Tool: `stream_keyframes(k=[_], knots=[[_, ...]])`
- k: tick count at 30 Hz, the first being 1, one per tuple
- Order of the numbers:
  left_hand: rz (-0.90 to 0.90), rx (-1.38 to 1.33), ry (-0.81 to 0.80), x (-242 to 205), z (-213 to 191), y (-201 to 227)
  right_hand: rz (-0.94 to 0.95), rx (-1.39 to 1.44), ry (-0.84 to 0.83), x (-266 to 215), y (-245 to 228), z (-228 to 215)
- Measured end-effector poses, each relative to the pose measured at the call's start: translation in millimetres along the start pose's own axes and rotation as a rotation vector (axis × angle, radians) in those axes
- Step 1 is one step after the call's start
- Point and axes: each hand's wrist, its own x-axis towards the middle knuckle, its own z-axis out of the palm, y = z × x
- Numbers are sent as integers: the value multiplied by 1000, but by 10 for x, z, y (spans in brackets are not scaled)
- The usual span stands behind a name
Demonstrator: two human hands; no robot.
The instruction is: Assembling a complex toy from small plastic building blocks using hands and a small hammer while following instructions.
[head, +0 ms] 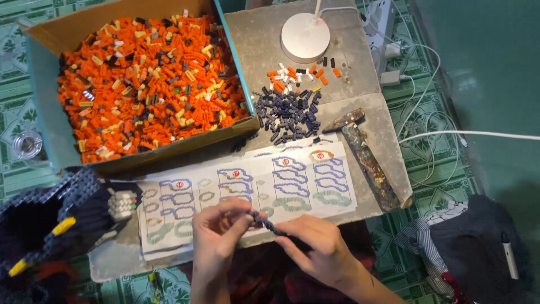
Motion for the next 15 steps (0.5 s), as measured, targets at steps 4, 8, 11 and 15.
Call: stream_keyframes(k=[4,8,11,15], knots=[[7,49,40,-15,5,-100,12,37,2,22,68,-3],[26,84,58,43,51,-137,26,52,6,66,110,-44],[21,140,66,96,59,-107,13,62,3,141,103,-79],[-64,255,108,184,128,56,31,9,-47,254,192,-141]])
